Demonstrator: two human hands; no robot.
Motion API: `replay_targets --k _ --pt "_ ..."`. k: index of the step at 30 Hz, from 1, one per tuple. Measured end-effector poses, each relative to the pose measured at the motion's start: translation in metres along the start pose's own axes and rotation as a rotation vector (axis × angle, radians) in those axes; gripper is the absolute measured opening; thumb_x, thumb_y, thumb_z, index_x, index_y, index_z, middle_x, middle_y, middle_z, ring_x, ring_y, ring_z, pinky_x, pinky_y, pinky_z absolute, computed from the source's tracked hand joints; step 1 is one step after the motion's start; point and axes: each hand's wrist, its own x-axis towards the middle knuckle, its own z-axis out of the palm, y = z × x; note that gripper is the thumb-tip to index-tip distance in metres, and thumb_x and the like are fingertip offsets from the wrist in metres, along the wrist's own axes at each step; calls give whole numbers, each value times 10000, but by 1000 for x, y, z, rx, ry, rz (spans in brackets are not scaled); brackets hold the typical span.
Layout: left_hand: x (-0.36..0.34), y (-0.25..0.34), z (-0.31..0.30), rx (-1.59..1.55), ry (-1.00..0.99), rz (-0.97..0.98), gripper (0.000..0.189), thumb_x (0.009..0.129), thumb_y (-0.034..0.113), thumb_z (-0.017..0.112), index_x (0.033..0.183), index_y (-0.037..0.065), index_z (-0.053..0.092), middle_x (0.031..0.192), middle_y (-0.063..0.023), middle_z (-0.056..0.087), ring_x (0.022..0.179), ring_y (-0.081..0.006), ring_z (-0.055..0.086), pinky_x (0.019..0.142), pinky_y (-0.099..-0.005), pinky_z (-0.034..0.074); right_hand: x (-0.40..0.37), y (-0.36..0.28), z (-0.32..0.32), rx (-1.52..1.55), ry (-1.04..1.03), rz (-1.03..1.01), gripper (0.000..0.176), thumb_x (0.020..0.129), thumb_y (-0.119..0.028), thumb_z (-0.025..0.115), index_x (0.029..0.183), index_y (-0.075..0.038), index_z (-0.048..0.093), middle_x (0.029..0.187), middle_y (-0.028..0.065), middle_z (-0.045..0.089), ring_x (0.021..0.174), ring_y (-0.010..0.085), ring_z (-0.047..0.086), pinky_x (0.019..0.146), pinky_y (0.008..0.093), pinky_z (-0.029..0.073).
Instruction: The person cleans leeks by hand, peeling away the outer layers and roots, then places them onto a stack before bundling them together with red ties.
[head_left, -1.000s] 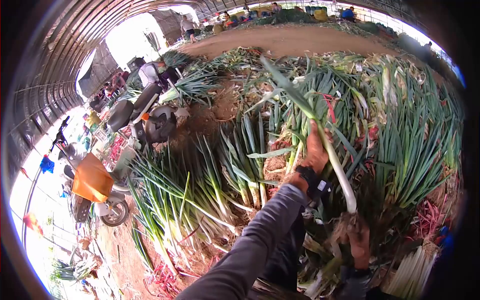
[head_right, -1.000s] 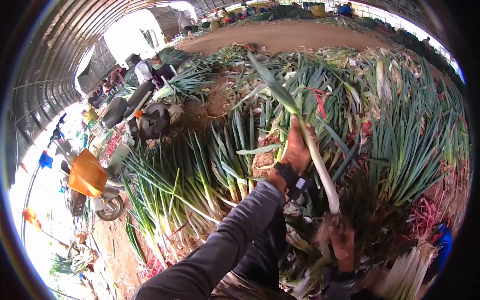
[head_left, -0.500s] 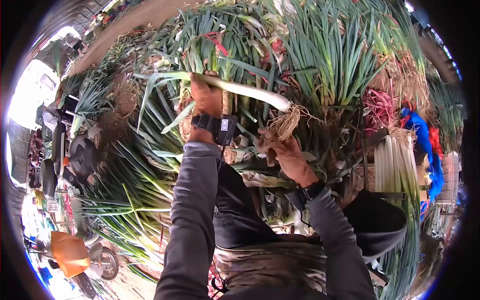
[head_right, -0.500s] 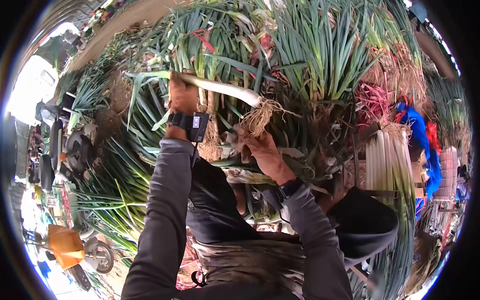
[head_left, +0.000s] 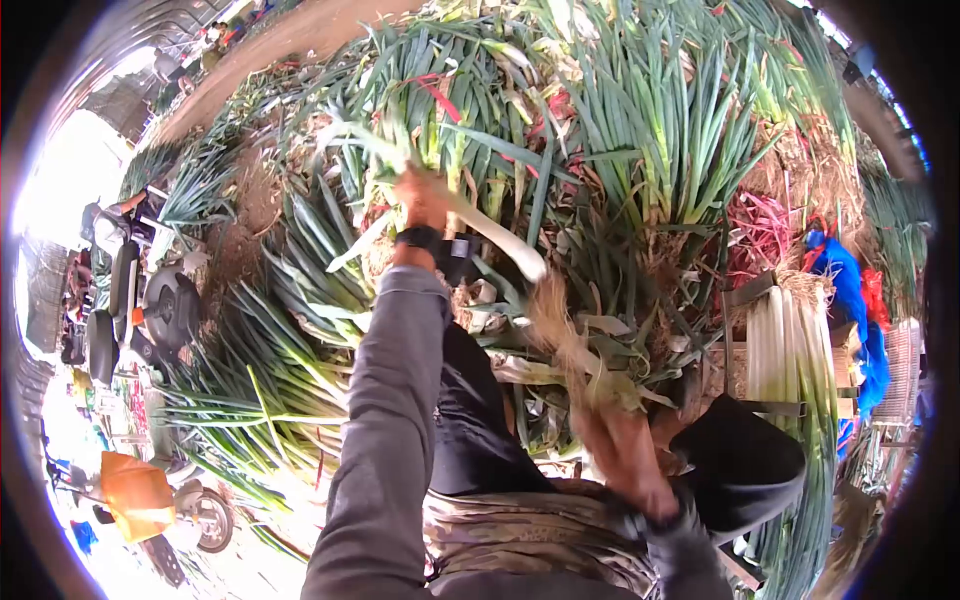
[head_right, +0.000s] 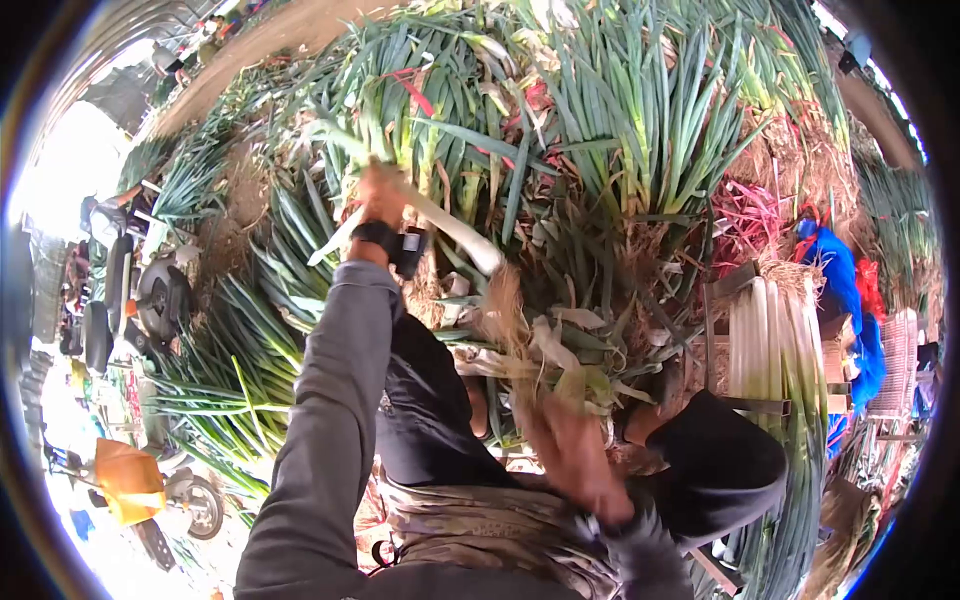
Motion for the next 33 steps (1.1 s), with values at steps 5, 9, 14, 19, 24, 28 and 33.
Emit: replay_targets --k 5,9,14,19,24,28,33 --pt "-37 26 28 -129 199 133 453 958 422 680 1142 30 545 817 -117 631 617 -256 603 568 -404 535 -24 8 -71 543 337 566 248 1062 -228 516 1137 -40 661 698 15 609 543 77 510 456 224 350" --pt "-87 41 72 -430 -123 121 253 972 145 640 1175 73 508 982 -89 594 851 -258 636 736 -418 573 45 49 -71 886 418 383 374 1062 -318 523 1302 -38 586 774 30 665 564 49 511 465 216 379" --pt "-105 31 100 -528 -377 46 301 917 8 661 1178 22 514 1011 -100 605 889 -268 652 856 -400 567 64 153 25 -825 76 -481 261 992 -257 650 1171 -75 593 835 71 650 676 180 662 537 318 503" --pt "-130 36 110 -525 -481 46 470 891 -24 709 1283 44 461 1032 -116 635 904 -270 685 846 -388 583 96 89 29 -706 88 -191 132 921 -155 697 1015 -87 633 829 47 633 656 205 658 495 311 512" --pt "-144 46 111 -491 -458 125 455 895 56 759 1265 57 495 959 -82 650 795 -217 694 722 -330 617 138 87 -1 -397 595 -280 333 898 -28 687 1229 -40 647 996 122 654 812 253 680 614 358 562" --pt "-150 51 117 -527 -547 144 444 877 88 790 1234 51 529 853 -62 636 651 -188 640 569 -306 568 151 73 3 -196 508 -185 300 849 -59 751 1137 -36 669 1002 141 660 842 302 683 697 386 561" --pt "-164 43 122 -473 -557 75 362 867 71 799 1144 73 566 828 -66 602 681 -193 608 587 -316 533 163 86 27 -295 542 -296 208 838 -85 774 1003 -49 653 957 120 646 826 335 669 687 424 549"
